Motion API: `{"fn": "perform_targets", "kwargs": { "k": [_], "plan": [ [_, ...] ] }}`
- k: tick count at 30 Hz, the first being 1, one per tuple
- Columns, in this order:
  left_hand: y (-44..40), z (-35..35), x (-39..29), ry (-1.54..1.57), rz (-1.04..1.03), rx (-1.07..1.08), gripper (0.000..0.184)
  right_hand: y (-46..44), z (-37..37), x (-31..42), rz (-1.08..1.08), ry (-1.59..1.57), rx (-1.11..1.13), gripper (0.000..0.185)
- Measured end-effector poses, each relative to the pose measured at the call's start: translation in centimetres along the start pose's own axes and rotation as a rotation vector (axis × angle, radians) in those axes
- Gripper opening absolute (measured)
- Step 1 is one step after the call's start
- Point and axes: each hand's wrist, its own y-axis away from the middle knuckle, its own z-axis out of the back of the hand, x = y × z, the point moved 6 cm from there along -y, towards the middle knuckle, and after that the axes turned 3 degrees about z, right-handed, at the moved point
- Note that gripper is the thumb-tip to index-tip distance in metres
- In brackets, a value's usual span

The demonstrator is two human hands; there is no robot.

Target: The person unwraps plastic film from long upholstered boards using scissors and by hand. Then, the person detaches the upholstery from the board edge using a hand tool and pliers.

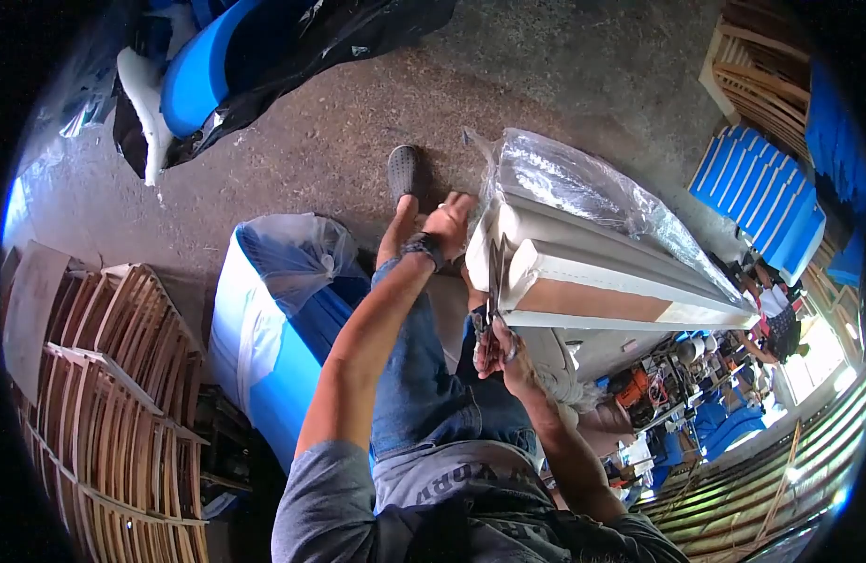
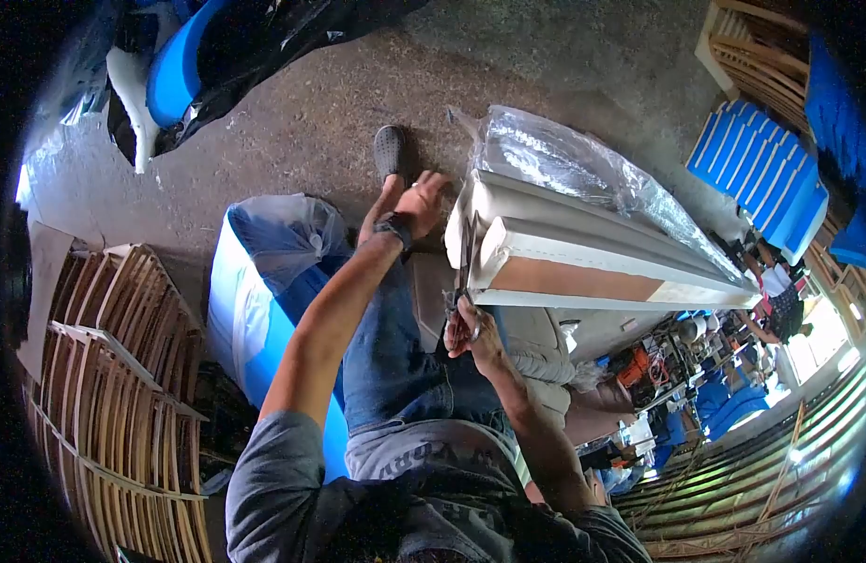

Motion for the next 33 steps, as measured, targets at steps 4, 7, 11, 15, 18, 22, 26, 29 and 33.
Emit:
{"fn": "perform_targets", "kwargs": {
  "k": [4,7,11,15,18,22,26,29,33],
  "plan": [
    [-0.7,-4.4,-1.5,-0.045,-0.116,0.069,0.052,1.8,0.8,-0.7,0.03,-0.005,0.032,0.057],
    [-3.2,-5.9,0.0,-0.187,0.183,0.303,0.036,2.5,0.7,-0.8,0.014,0.01,0.062,0.049],
    [-3.3,-4.5,0.0,-0.374,0.131,0.417,0.031,1.8,0.3,-0.1,0.035,0.124,0.059,0.049],
    [-2.1,-1.9,-0.7,-0.175,0.115,0.401,0.027,0.8,0.4,0.0,0.047,0.084,0.071,0.051],
    [-1.0,0.9,-1.2,-0.056,0.12,0.275,0.027,-0.4,0.1,0.8,0.04,0.101,0.106,0.054],
    [-0.2,0.0,-1.1,-0.02,0.148,0.367,0.026,-2.3,-0.2,2.5,-0.045,0.059,0.01,0.057],
    [-0.3,-0.1,-1.0,0.024,0.139,0.356,0.025,-4.1,-0.3,4.0,-0.006,0.082,-0.037,0.056],
    [-0.5,0.6,-1.2,-0.026,0.148,0.393,0.024,-5.5,0.3,3.9,0.075,0.095,-0.068,0.049],
    [-0.8,0.1,-0.3,-0.051,0.098,0.351,0.023,-5.9,0.4,3.4,0.157,0.046,-0.054,0.042]
  ]
}}
